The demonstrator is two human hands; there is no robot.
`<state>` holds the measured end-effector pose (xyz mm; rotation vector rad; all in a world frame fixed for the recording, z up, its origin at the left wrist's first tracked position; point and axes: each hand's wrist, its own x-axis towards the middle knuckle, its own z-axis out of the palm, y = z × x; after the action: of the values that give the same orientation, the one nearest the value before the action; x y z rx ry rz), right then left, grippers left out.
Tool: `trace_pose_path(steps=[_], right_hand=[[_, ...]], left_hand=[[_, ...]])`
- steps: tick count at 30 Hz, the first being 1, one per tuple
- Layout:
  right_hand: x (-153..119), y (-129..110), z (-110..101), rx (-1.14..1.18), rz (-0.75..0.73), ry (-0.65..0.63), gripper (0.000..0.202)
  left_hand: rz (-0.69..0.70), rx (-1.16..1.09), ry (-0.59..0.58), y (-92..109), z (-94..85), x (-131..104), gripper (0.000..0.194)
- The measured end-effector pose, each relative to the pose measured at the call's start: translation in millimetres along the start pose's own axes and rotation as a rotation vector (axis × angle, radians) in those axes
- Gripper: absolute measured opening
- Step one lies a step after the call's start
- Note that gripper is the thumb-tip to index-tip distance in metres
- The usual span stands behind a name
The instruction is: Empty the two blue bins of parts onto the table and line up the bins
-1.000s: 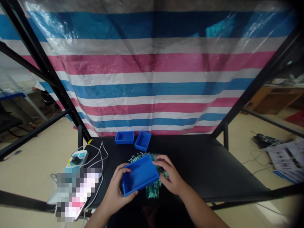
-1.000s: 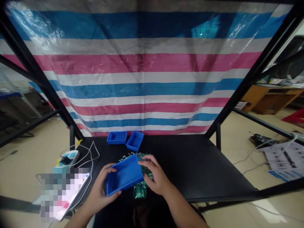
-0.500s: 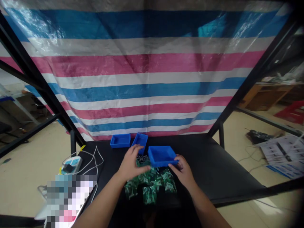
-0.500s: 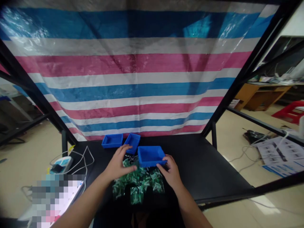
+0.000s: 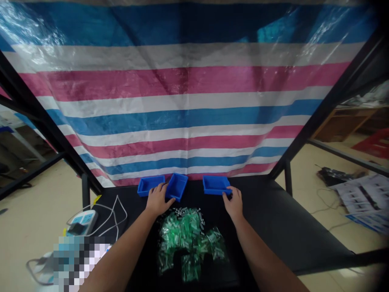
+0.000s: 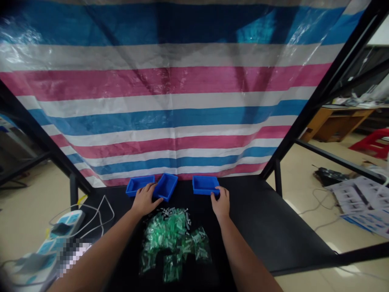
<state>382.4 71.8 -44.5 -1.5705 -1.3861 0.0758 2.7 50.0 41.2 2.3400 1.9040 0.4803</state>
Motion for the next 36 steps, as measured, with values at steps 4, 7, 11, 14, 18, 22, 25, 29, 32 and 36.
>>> trace_pose_path(steps=[4,7,11,14,18,22,25,29,32,36], right_hand=[[5.0,-6.9,6.2,-0.126,0.026,0.023,0.035],[3.4,-6.2,7.1,-0.114,0.022,-0.046,0.037],[2.2,-4.5,6.6,-0.111,0.000,-0.085,0.040],[3.3,-6.5,6.0,-0.146,-0.012,-0.093,0.043],[3.8,-9.4,5.1,-0.169,-0.017,-0.101,0.044],[2.7,-9.9,4.7,-0.159,-0.023,-0.099,0.044],[2.4,-10.7,4.7,-0.162,-0.012,-0.102,0.044],[2.7,-11.9,4.9,-0.176,0.003,-0.105,0.043],[3.2,-12.3,4.9,-0.180,0.004,-0.097,0.042],[3.4,-13.5,4.0,-0.191,0.019,-0.100,0.040]], left_hand=[[-0.028,0.000,-0.028,-6.3,-6.2,0.4,0.070],[-0.095,0.031,-0.014,-12.3,-7.1,-2.5,0.071],[-0.096,0.038,0.018,-16.6,-7.3,-8.7,0.065],[-0.075,0.004,0.059,-9.2,-6.0,-12.7,0.061],[-0.188,0.036,0.042,10.9,-1.9,-10.8,0.081],[-0.268,0.055,-0.025,20.5,1.8,-3.7,0.089],[-0.264,0.061,-0.049,16.0,2.3,-2.3,0.081],[-0.279,0.086,-0.054,10.9,1.4,-4.8,0.081],[-0.281,0.083,-0.030,17.9,2.0,-3.2,0.092],[-0.284,0.084,-0.045,32.6,2.9,5.4,0.095]])
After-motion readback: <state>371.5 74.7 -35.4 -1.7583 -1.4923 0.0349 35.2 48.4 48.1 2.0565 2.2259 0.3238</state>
